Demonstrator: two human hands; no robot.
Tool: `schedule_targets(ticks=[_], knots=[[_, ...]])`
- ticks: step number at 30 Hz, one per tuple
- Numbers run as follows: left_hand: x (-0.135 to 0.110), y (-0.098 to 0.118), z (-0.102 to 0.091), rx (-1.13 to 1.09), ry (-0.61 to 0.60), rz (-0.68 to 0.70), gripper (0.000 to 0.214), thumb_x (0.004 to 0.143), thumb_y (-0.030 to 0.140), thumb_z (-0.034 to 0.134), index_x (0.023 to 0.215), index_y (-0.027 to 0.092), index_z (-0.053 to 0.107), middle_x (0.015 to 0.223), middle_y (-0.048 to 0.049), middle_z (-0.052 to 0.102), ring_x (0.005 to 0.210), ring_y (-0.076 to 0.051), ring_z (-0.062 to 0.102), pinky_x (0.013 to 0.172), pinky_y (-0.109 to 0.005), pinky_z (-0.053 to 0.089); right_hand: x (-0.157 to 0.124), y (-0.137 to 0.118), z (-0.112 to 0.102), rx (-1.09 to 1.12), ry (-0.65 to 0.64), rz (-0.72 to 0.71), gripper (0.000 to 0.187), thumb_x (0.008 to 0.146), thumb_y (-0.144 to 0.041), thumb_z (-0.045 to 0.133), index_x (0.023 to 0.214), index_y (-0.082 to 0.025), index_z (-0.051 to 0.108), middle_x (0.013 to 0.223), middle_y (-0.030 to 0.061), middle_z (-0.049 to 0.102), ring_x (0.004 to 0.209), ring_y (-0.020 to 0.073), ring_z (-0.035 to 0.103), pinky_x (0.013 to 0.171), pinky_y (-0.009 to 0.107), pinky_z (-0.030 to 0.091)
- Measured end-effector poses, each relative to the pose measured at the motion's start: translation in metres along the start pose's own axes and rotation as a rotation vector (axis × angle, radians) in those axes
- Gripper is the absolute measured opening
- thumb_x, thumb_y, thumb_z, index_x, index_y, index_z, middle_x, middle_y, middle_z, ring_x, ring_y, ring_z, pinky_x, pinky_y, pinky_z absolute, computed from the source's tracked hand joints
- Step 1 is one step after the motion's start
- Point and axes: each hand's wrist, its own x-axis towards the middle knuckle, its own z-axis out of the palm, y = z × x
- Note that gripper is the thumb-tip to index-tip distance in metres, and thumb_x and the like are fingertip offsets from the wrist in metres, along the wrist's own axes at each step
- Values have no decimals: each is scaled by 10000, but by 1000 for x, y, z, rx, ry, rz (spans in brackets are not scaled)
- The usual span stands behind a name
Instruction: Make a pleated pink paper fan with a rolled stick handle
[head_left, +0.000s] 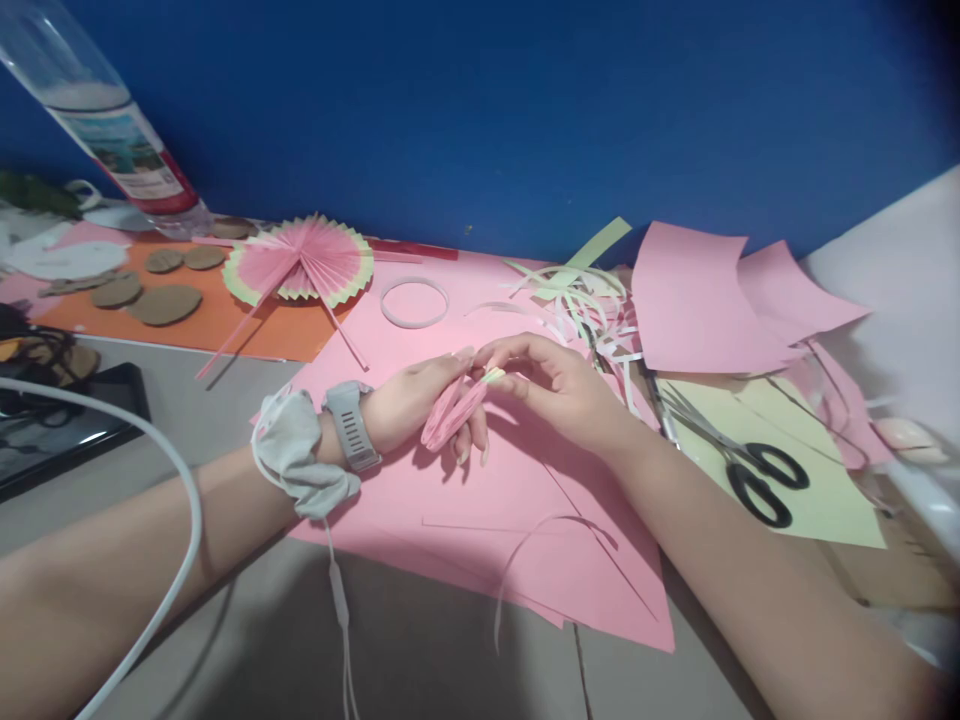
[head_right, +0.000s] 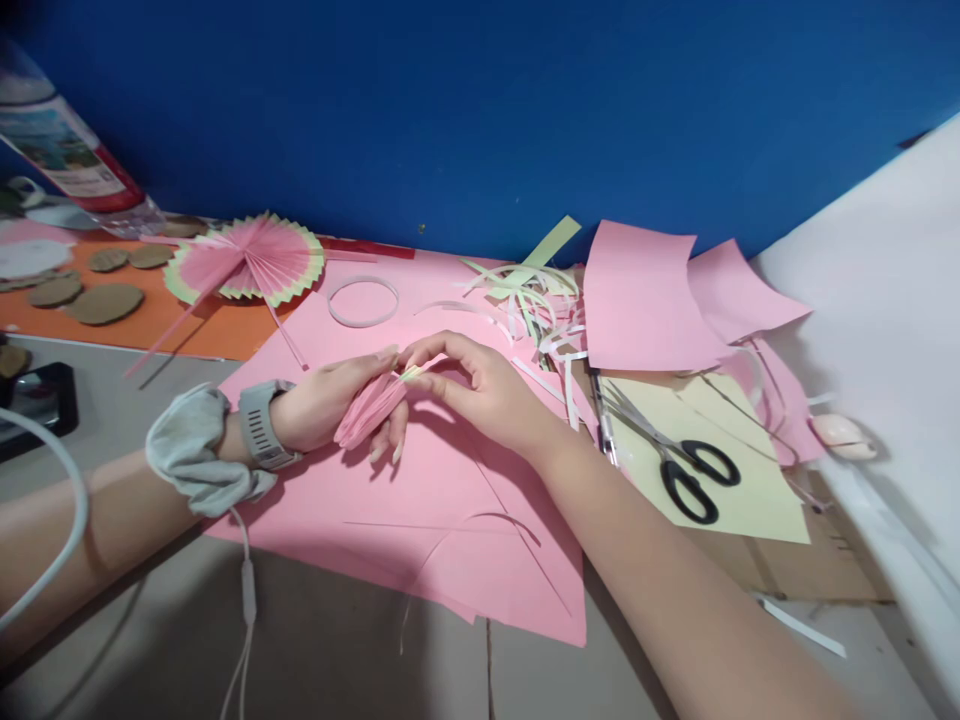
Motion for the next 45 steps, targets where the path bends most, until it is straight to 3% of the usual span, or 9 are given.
schedule_targets(ticks=[4,8,20,26,34,45], knots=[[0,-1,-3,-12,18,-14,596,955,443,259,693,54,627,525,-115,657,346,-183,583,279,-241,432,0,2,2,31,17,15,120,852,-311,627,910,-210,597,1026,31,652,1004,172,603,914,318,450],[-1,-1,-3,-13,9,-64,683,949,482,243,591,47,630,492,-125,636,324,-179,573,234,-215,376,0,1,3,47,18,23,127,854,-321,621,903,-207,591,1032,40,649,1019,182,602,928,336,453],[-2,2,0,-8,31,-62,699,961,449,214,530,74,615,439,-99,611,287,-135,523,228,-189,332,0,2,6,42,44,33,118,854,-307,625,915,-213,589,1022,29,650,995,167,607,898,312,476],[-1,5,1,41,42,-111,738,967,448,161,471,100,583,308,-42,475,237,-109,435,265,-194,348,-1,3,8,61,65,33,117,849,-312,630,906,-218,591,1053,25,647,1022,165,604,927,318,459],[-1,4,1,-12,23,-113,749,961,453,161,460,98,588,317,-56,487,229,-112,426,257,-205,338,-1,3,10,38,84,31,136,862,-339,609,926,-222,584,1043,35,644,1021,175,597,912,326,468],[0,5,3,8,100,-135,767,958,466,169,426,91,576,283,-40,426,206,-94,373,248,-191,295,-1,6,16,95,112,6,101,872,-296,603,936,-225,571,1033,24,619,1028,161,584,936,306,447]])
